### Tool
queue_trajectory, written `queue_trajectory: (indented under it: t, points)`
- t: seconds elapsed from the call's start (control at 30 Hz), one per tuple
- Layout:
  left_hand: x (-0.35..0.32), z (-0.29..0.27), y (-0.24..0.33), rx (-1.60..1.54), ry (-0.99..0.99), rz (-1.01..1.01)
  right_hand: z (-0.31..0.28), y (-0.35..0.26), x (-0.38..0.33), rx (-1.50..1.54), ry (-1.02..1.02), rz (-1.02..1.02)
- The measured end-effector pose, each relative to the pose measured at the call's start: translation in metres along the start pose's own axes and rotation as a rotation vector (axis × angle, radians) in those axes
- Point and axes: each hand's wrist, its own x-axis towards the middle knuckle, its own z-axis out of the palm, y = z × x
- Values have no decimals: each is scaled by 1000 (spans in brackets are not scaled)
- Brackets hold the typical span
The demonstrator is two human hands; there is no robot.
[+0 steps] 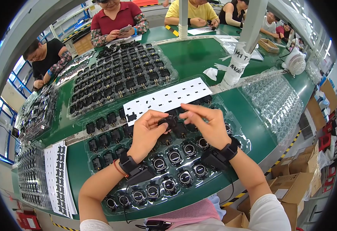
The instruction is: The person picks up a black component, peels a small sticker from a sheet, and presses it onto the component. This process is repeated for several components, handling each one individually before placing them back into a plastic tray.
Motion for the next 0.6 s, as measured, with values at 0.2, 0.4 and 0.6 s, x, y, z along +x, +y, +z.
queue_trajectory:
  t: [0.2,0.4,0.6]
  points:
    - [0,0,0,44,20,-1,-10,13,5,-248,147,-67]
    - [-1,0,5,48,21,-33,-12,30,4,-707,161,-106]
    - [-2,5,7,16,-18,8,-13,41,4,-897,127,-75]
